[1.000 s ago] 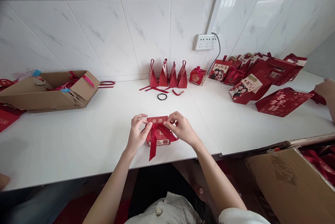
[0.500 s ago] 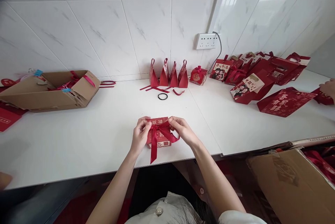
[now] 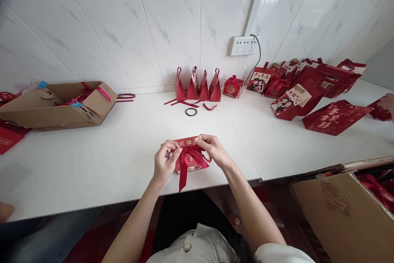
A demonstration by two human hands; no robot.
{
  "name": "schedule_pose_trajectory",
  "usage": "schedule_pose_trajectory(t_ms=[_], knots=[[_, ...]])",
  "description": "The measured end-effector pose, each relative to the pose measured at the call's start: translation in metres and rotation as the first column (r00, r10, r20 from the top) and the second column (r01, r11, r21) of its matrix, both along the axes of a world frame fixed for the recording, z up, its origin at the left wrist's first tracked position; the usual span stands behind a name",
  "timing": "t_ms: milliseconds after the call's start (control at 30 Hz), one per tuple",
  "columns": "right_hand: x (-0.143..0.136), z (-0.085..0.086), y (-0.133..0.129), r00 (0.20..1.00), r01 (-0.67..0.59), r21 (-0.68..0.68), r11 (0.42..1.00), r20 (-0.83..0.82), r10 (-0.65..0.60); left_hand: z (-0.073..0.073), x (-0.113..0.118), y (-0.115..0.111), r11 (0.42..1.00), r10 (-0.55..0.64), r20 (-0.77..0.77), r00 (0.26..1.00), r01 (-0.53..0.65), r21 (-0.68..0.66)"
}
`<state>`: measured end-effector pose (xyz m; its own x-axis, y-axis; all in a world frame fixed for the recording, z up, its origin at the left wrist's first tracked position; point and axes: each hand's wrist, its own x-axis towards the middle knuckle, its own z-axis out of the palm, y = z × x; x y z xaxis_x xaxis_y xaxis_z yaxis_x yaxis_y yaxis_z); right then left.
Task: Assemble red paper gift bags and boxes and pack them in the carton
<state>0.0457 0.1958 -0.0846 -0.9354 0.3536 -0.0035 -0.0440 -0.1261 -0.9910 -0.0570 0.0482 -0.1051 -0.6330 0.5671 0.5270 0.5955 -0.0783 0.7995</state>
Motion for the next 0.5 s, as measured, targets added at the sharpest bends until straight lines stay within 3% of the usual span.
schedule_pose_trajectory(t_ms=[167,300,500], knots=[[0.002,0.002,0.004,0.999,0.004,0.099,0.995,0.043,-0.009,-0.003,-0.003,0.001,0.999,-0.026,0.013,1.0,0.026,-0.022],[0.004,0.006,0.007,0.991,-0.066,0.214,0.975,0.13,0.039,-0.002,-0.003,0.0,0.996,0.006,0.055,0.998,-0.001,-0.086],[0.002,0.014,0.013,0.978,-0.12,0.302,0.946,0.2,0.06,0.009,0.001,-0.001,0.982,0.08,0.094,0.992,-0.062,-0.178]])
